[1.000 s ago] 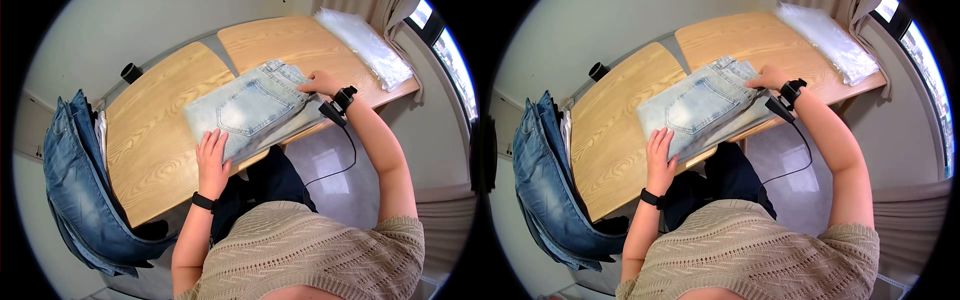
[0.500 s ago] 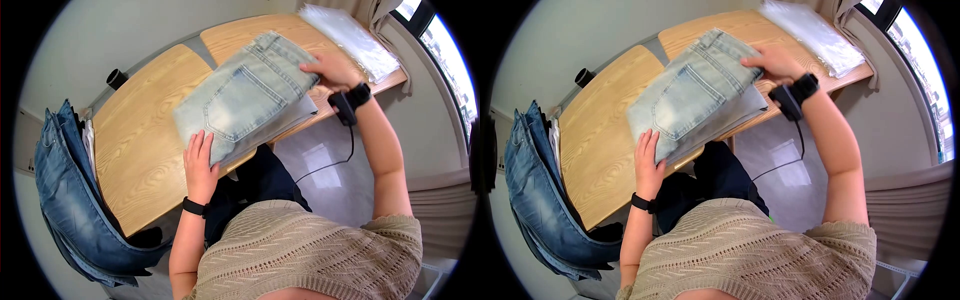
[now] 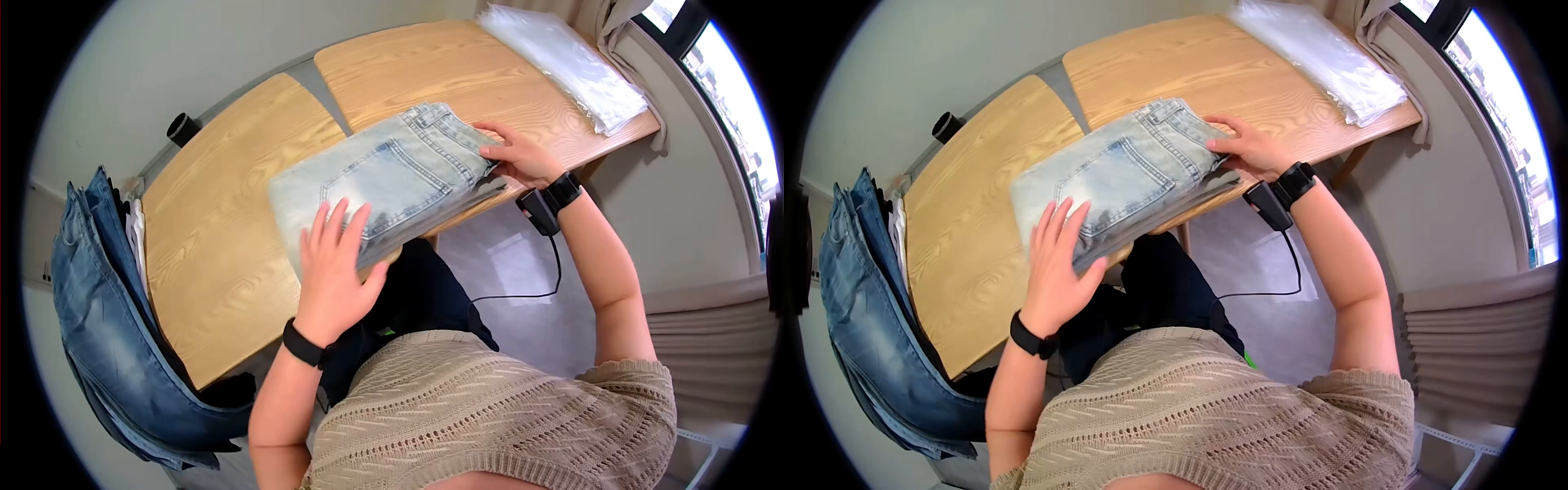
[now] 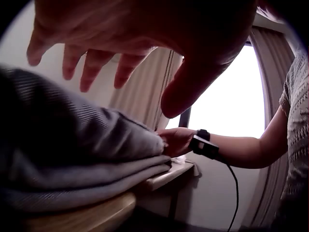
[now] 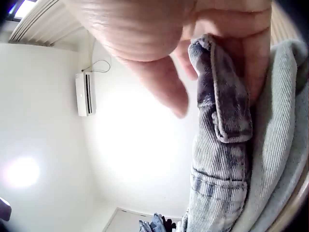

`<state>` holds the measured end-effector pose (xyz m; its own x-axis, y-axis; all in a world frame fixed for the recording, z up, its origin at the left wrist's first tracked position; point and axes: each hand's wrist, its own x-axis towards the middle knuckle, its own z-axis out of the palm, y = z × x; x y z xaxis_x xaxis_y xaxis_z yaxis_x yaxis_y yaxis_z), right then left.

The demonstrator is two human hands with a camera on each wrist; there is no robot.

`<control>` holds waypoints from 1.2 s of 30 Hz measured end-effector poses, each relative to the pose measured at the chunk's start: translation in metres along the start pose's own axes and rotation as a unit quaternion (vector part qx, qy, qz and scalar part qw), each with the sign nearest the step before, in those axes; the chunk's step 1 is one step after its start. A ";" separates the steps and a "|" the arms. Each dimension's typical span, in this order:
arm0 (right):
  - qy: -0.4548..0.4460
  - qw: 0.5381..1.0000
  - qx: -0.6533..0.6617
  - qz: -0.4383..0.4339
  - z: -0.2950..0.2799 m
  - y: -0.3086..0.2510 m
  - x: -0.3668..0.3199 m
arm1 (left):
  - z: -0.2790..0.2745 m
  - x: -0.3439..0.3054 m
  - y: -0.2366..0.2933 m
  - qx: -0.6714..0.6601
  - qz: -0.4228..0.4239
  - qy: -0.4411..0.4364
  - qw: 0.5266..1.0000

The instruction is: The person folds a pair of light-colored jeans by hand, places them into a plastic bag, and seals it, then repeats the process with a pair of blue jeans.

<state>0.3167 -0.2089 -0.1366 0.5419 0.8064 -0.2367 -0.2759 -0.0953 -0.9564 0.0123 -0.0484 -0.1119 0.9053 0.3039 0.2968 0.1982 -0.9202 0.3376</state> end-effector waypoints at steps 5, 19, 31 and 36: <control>-0.043 0.999 -0.012 -0.008 -0.007 -0.008 0.009 | 0.038 0.060 0.022 -0.057 0.048 -0.023 0.997; 0.031 0.891 -0.388 -0.234 0.006 -0.020 0.004 | 0.076 0.105 0.021 0.100 0.047 -0.037 0.993; -0.073 0.690 -0.687 -0.215 0.033 -0.011 0.011 | 0.049 0.084 0.026 0.031 0.048 -0.044 0.997; -0.036 0.580 -0.677 -0.451 0.031 -0.007 0.008 | 0.016 0.032 -0.011 0.111 -0.015 -0.087 0.990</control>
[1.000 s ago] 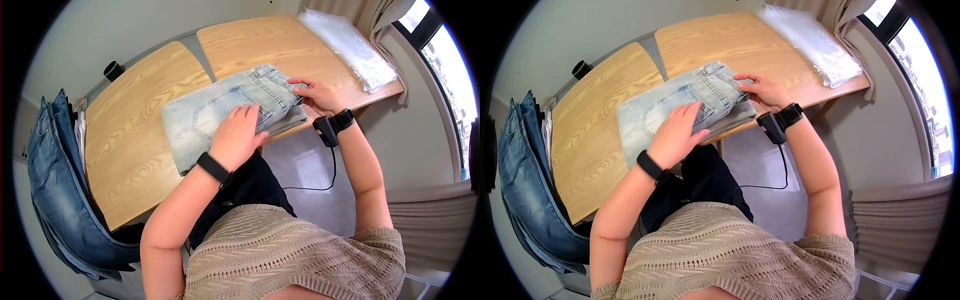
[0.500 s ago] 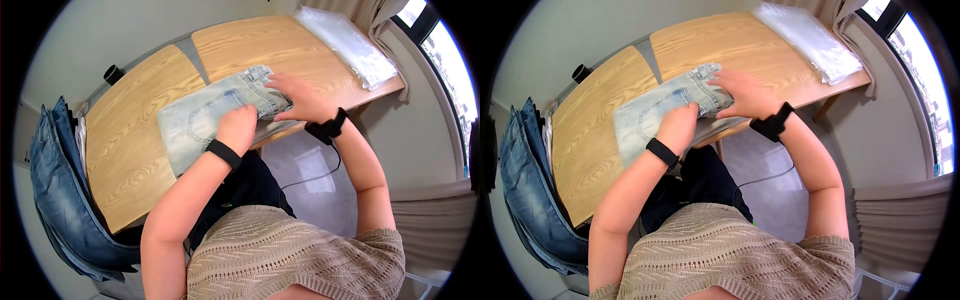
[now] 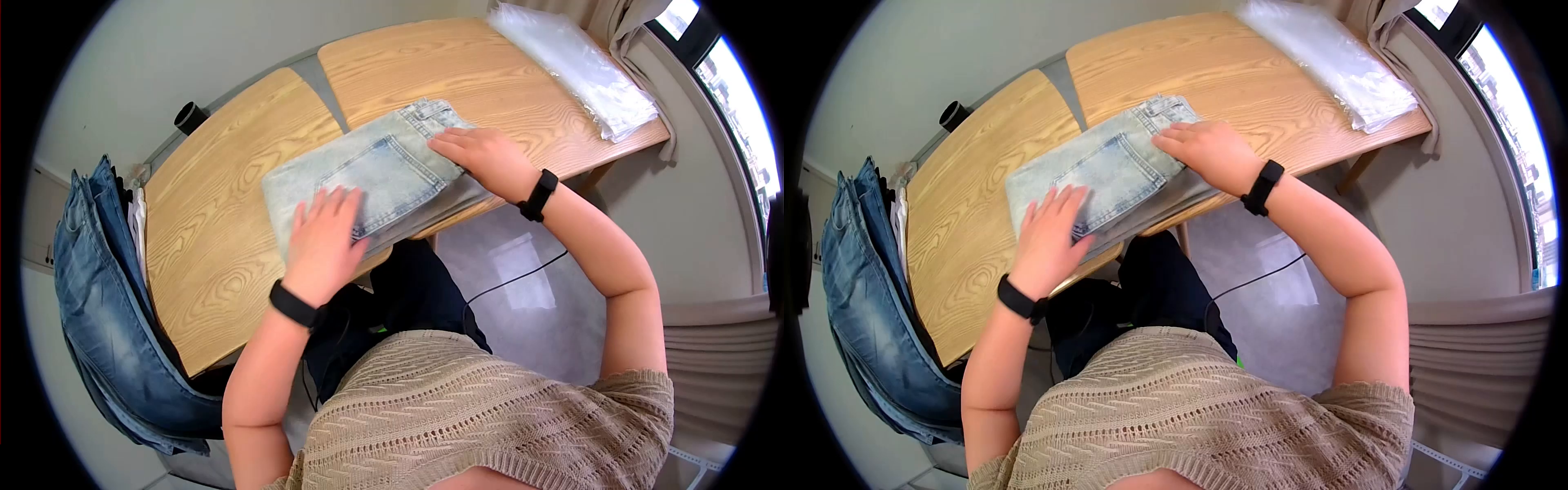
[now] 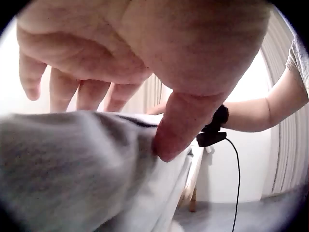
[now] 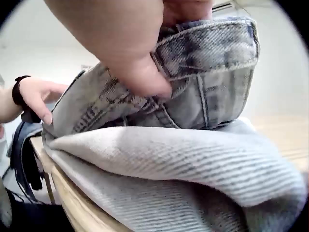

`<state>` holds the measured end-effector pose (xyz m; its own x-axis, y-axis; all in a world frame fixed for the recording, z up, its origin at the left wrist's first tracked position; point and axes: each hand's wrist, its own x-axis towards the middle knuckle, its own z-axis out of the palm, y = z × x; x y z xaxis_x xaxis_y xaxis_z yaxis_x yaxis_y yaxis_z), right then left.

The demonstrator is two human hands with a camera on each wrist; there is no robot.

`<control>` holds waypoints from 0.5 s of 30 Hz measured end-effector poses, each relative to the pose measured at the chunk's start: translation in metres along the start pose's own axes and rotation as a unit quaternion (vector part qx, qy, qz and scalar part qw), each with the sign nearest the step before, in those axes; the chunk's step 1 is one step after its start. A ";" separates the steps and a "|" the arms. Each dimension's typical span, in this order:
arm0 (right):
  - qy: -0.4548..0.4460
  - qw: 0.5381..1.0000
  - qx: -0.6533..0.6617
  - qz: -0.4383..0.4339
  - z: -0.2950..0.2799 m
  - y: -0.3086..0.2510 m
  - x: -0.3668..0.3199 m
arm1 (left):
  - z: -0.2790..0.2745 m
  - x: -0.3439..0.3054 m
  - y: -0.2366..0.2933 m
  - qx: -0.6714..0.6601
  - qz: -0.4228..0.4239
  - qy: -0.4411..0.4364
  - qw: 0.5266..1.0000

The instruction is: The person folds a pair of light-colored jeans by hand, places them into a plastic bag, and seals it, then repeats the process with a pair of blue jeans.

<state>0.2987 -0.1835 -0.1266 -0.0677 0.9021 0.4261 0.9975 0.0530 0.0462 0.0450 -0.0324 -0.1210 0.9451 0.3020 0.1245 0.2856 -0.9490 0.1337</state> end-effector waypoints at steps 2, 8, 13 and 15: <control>-0.013 1.000 -0.027 0.001 -0.009 -0.005 -0.002 | 0.004 -0.020 -0.020 -0.027 -0.045 -0.044 0.998; -0.129 0.986 -0.087 0.057 0.002 -0.010 -0.020 | 0.026 -0.049 -0.048 -0.125 0.013 0.014 0.992; -0.167 0.977 0.095 0.095 -0.007 -0.009 -0.022 | 0.022 -0.053 -0.045 -0.122 0.010 0.002 0.992; -0.147 0.979 0.108 0.090 -0.005 -0.010 -0.023 | 0.017 -0.052 -0.047 -0.115 0.023 -0.023 0.993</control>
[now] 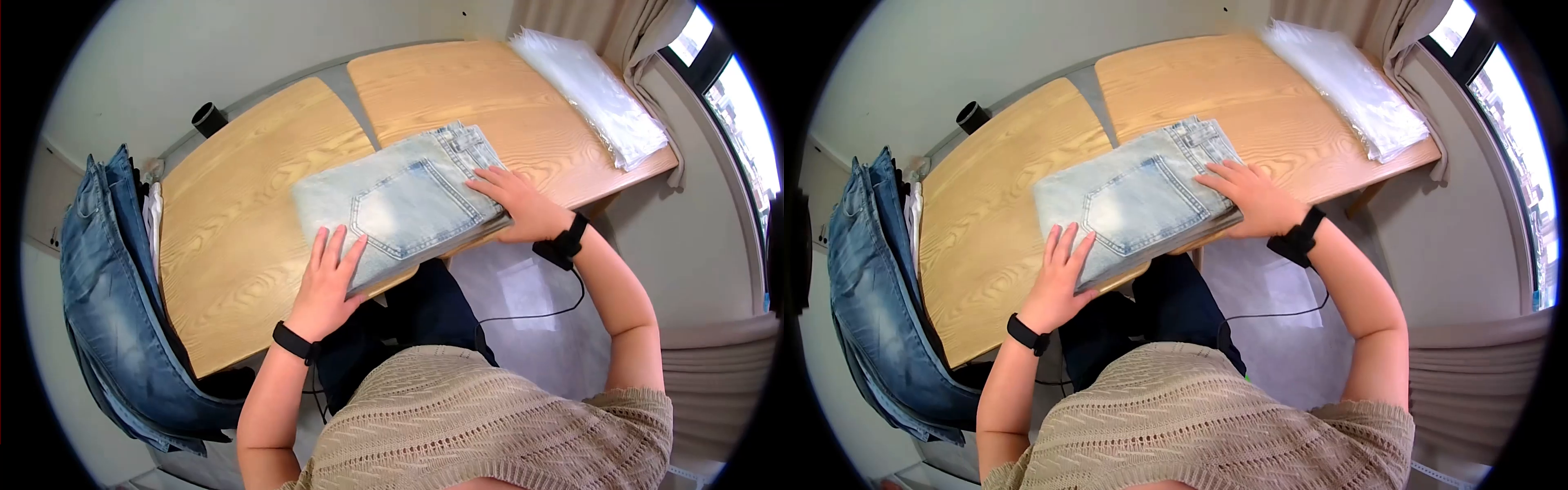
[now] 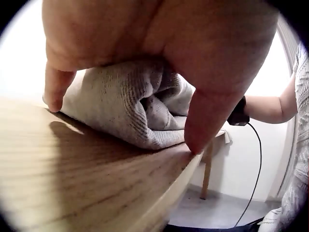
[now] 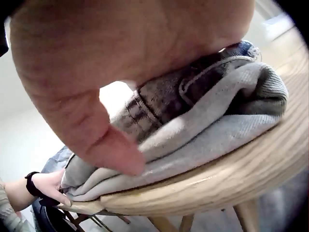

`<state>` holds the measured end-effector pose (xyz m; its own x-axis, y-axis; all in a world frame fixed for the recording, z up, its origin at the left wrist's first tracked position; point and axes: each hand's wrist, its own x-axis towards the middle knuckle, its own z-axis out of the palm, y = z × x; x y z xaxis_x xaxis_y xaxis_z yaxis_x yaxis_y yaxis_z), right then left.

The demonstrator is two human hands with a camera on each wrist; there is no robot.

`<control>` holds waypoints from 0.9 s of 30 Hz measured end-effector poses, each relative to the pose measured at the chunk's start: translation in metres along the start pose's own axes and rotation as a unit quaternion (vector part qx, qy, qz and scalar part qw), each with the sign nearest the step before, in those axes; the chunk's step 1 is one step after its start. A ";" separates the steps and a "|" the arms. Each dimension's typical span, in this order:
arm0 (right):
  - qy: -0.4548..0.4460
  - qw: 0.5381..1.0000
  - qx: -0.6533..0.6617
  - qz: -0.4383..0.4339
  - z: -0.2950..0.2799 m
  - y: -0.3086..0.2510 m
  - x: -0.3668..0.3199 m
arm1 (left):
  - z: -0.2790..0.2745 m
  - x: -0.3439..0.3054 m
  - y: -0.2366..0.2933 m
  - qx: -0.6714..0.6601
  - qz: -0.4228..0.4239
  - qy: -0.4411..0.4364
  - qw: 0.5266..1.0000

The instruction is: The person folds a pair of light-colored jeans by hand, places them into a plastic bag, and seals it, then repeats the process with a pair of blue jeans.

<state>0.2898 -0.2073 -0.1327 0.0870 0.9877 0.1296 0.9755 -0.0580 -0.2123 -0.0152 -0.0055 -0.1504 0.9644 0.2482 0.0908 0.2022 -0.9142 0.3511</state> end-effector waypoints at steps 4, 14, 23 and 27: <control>0.020 1.000 -0.008 0.014 0.006 0.000 0.001 | 0.002 0.000 -0.003 0.014 0.000 -0.001 1.000; 0.022 0.994 -0.050 0.091 0.011 -0.013 -0.005 | 0.002 0.000 -0.002 0.045 0.011 -0.002 0.999; 0.056 0.992 -0.001 0.111 0.019 -0.006 -0.008 | -0.008 0.005 -0.005 0.050 0.039 -0.061 0.996; 0.044 0.994 0.017 0.103 0.013 -0.002 0.002 | -0.006 0.018 -0.014 0.062 0.025 -0.083 0.994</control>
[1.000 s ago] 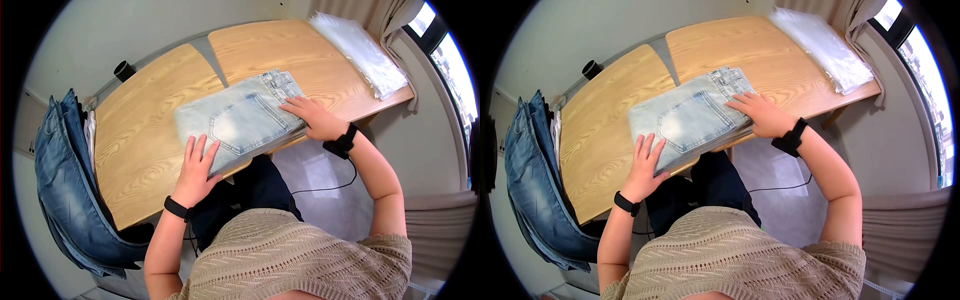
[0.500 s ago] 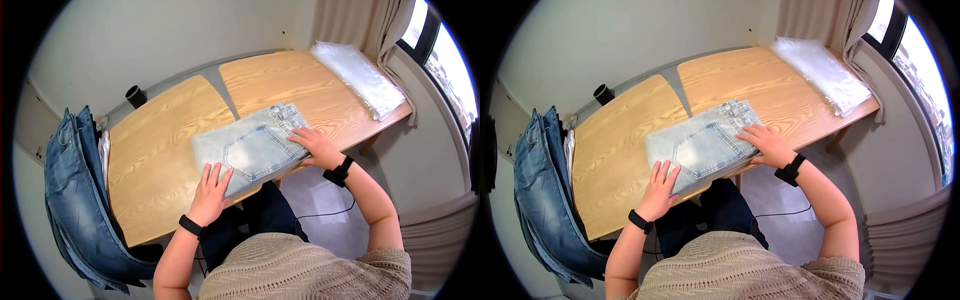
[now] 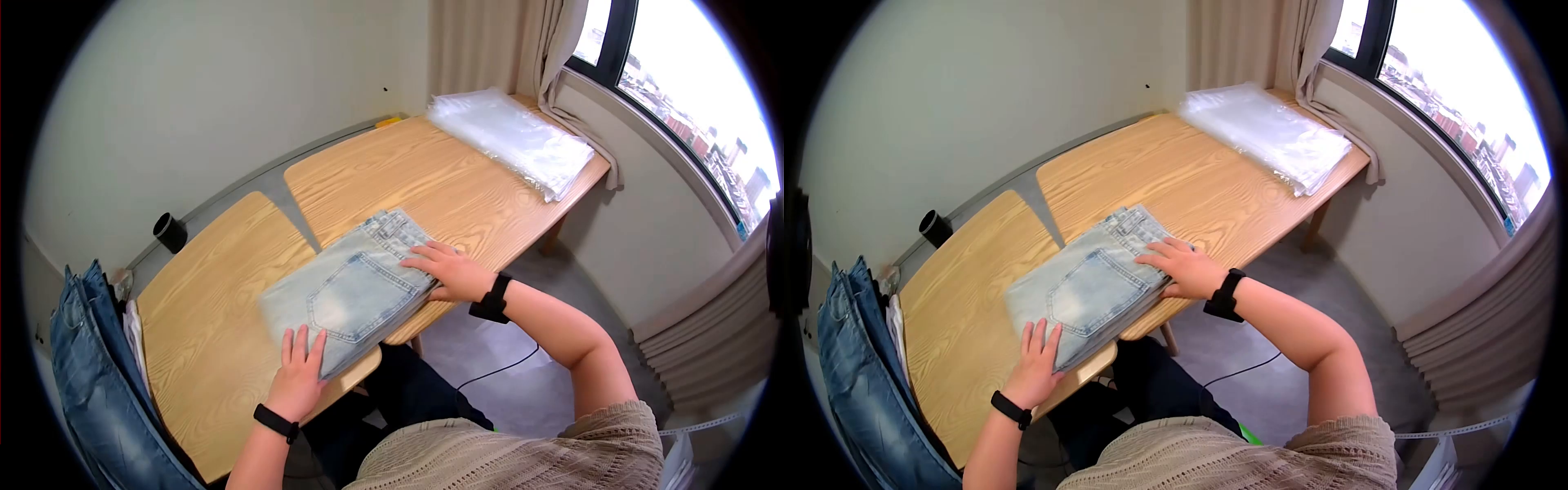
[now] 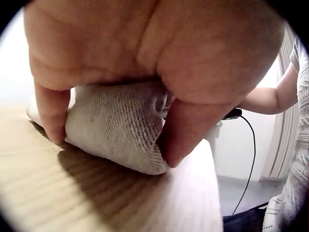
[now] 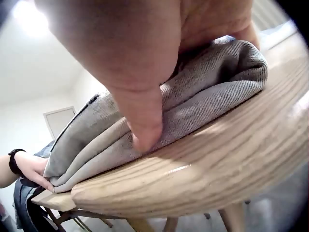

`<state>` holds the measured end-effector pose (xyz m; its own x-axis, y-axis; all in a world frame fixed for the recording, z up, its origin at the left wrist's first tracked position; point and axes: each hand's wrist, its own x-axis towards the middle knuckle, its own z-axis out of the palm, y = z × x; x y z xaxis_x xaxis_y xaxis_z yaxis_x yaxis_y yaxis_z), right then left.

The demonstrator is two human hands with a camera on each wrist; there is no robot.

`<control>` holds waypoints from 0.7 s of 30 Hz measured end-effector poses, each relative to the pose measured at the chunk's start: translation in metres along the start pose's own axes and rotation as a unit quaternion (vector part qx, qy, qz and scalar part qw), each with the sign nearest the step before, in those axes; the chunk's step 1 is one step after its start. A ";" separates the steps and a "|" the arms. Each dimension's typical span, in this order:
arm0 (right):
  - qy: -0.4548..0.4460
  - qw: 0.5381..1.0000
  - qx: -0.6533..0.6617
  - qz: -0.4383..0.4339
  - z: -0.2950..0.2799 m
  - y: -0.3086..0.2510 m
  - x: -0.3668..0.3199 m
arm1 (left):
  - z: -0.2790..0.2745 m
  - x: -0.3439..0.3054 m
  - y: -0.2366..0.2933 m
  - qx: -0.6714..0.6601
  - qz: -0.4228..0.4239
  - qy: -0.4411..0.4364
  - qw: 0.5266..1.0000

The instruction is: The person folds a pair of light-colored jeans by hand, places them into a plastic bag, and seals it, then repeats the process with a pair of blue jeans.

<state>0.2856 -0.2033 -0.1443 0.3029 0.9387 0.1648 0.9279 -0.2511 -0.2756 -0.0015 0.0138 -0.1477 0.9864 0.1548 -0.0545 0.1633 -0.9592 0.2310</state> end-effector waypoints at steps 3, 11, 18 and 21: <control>-0.033 0.999 -0.023 -0.013 -0.017 0.016 0.012 | -0.008 0.009 -0.011 -0.001 0.013 -0.018 1.000; 0.040 0.969 0.003 0.245 -0.107 0.209 0.133 | -0.029 0.019 -0.045 -0.113 0.072 -0.124 0.983; 0.086 0.888 -0.118 0.435 -0.093 0.310 0.068 | -0.044 0.016 -0.040 -0.167 0.067 -0.108 0.978; 0.094 0.855 -0.144 0.489 -0.100 0.303 0.039 | -0.036 0.021 -0.044 -0.137 0.072 -0.112 0.982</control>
<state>0.6002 -0.2658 -0.1268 0.9692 0.1984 0.1462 0.2174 -0.9676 -0.1281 0.0127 0.0675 -0.1242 0.9763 -0.0638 -0.2066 0.0502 -0.8625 0.5036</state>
